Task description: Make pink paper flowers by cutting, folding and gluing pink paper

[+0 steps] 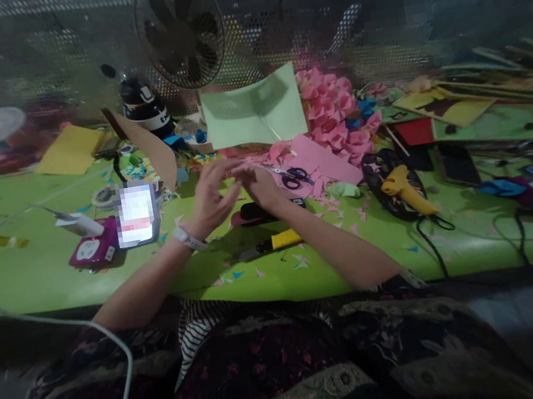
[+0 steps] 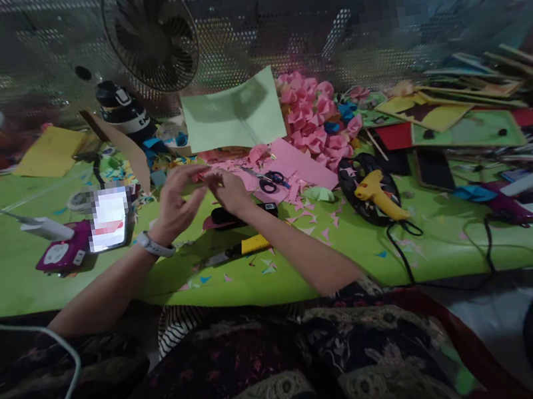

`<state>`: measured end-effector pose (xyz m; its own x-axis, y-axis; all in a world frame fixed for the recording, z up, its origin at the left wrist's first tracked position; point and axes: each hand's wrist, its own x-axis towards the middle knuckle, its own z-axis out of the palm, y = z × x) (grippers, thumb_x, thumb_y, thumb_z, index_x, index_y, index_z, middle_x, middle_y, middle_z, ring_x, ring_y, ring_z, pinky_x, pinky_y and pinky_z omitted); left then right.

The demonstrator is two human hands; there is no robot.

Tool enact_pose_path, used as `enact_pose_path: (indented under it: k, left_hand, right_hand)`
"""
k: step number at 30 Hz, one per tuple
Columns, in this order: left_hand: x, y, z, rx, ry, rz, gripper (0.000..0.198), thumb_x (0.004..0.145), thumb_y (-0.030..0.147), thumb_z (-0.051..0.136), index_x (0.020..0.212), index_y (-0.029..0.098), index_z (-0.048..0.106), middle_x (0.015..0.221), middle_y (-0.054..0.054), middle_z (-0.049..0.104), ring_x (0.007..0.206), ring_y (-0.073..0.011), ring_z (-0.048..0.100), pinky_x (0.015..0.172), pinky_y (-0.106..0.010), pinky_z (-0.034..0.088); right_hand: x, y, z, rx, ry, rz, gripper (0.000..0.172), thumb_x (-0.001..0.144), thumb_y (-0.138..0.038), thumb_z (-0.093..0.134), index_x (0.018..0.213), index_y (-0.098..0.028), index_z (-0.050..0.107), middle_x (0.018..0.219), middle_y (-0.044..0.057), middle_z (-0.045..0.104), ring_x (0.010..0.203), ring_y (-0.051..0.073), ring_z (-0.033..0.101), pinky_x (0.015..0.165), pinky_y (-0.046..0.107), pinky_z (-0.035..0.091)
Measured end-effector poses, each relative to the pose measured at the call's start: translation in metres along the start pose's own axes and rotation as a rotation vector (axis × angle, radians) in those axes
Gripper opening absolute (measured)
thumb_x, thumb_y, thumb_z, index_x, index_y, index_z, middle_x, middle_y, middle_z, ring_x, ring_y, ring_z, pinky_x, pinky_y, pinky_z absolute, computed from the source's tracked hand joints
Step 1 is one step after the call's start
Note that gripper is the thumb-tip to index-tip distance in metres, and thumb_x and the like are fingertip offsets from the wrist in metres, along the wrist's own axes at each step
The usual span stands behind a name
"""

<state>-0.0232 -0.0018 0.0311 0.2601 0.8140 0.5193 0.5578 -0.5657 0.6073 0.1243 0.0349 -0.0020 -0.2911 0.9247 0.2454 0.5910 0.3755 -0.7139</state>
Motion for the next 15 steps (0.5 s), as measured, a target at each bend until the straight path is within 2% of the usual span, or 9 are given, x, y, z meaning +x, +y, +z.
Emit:
enact_pose_path:
  k: [1, 2, 3, 5, 7, 8, 11, 13, 15]
  left_hand:
    - [-0.001, -0.007, -0.006, 0.040, 0.070, -0.094, 0.032, 0.088, 0.029, 0.054, 0.115, 0.019, 0.067, 0.116, -0.011, 0.069, 0.109, -0.0226, 0.061, 0.095, -0.036, 0.048]
    - [-0.002, -0.015, -0.012, 0.057, 0.037, -0.177, 0.031, 0.087, 0.030, 0.055, 0.112, 0.018, 0.068, 0.107, -0.010, 0.071, 0.097, -0.0216, 0.064, 0.086, -0.034, 0.050]
    - [-0.002, -0.022, -0.016, 0.052, -0.093, -0.243, 0.030, 0.084, 0.032, 0.058, 0.107, 0.017, 0.070, 0.096, -0.009, 0.073, 0.084, -0.0205, 0.066, 0.077, -0.031, 0.051]
    - [-0.001, -0.032, -0.020, -0.003, -0.432, -0.352, 0.025, 0.081, 0.037, 0.061, 0.092, 0.017, 0.072, 0.078, -0.006, 0.072, 0.067, -0.0184, 0.064, 0.063, -0.028, 0.048]
    - [-0.001, -0.037, -0.020, -0.120, -0.641, -0.453, 0.023, 0.080, 0.038, 0.061, 0.086, 0.019, 0.073, 0.066, -0.004, 0.070, 0.059, -0.0170, 0.063, 0.056, -0.026, 0.045]
    - [-0.001, -0.038, -0.018, -0.192, -0.694, -0.511, 0.021, 0.079, 0.037, 0.062, 0.087, 0.021, 0.073, 0.064, -0.003, 0.069, 0.058, -0.0167, 0.064, 0.056, -0.025, 0.045]
    - [-0.002, -0.038, -0.011, -0.418, -0.743, -0.676, 0.021, 0.072, 0.029, 0.069, 0.092, 0.023, 0.071, 0.067, -0.001, 0.071, 0.062, -0.0160, 0.067, 0.061, -0.024, 0.048]
    - [-0.003, -0.038, -0.007, -0.519, -0.738, -0.725, 0.023, 0.068, 0.025, 0.074, 0.090, 0.022, 0.069, 0.071, -0.001, 0.072, 0.064, -0.0150, 0.067, 0.063, -0.024, 0.049]
    - [-0.004, -0.039, -0.003, -0.548, -0.713, -0.743, 0.022, 0.065, 0.022, 0.077, 0.085, 0.021, 0.067, 0.071, -0.001, 0.073, 0.062, -0.0143, 0.066, 0.062, -0.024, 0.049]
  right_hand:
    - [0.003, 0.003, 0.000, 0.073, 0.034, 0.011, 0.033, 0.099, -0.029, 0.039, 0.113, -0.016, 0.066, 0.117, 0.011, 0.070, 0.109, 0.021, 0.065, 0.096, 0.037, 0.052]
    - [0.005, 0.006, 0.001, 0.170, 0.067, 0.027, 0.032, 0.097, -0.028, 0.040, 0.111, -0.015, 0.066, 0.115, 0.010, 0.071, 0.107, 0.020, 0.066, 0.095, 0.036, 0.053]
    - [0.006, 0.009, 0.001, 0.276, 0.094, 0.046, 0.030, 0.095, -0.029, 0.043, 0.108, -0.016, 0.067, 0.112, 0.009, 0.072, 0.105, 0.019, 0.067, 0.095, 0.035, 0.053]
    - [0.008, 0.013, 0.002, 0.457, 0.113, 0.093, 0.025, 0.091, -0.032, 0.050, 0.103, -0.018, 0.067, 0.107, 0.008, 0.073, 0.100, 0.019, 0.068, 0.092, 0.035, 0.055]
    - [0.007, 0.014, 0.001, 0.542, 0.105, 0.130, 0.023, 0.090, -0.035, 0.054, 0.101, -0.019, 0.067, 0.104, 0.007, 0.073, 0.096, 0.017, 0.069, 0.091, 0.035, 0.055]
    - [0.006, 0.012, -0.002, 0.562, 0.096, 0.140, 0.022, 0.090, -0.035, 0.055, 0.100, -0.019, 0.067, 0.103, 0.007, 0.073, 0.094, 0.017, 0.069, 0.091, 0.034, 0.056]
    - [0.001, 0.003, -0.017, 0.533, -0.014, 0.117, 0.022, 0.090, -0.034, 0.056, 0.100, -0.019, 0.069, 0.102, 0.007, 0.074, 0.092, 0.016, 0.069, 0.091, 0.036, 0.056]
    - [-0.004, -0.004, -0.032, 0.401, -0.196, 0.062, 0.025, 0.086, -0.036, 0.064, 0.103, -0.018, 0.070, 0.104, 0.008, 0.074, 0.095, 0.019, 0.068, 0.092, 0.038, 0.055]
    - [-0.009, -0.010, -0.047, 0.193, -0.411, -0.011, 0.039, 0.077, -0.038, 0.075, 0.111, -0.019, 0.071, 0.114, 0.009, 0.072, 0.104, 0.022, 0.066, 0.095, 0.040, 0.053]
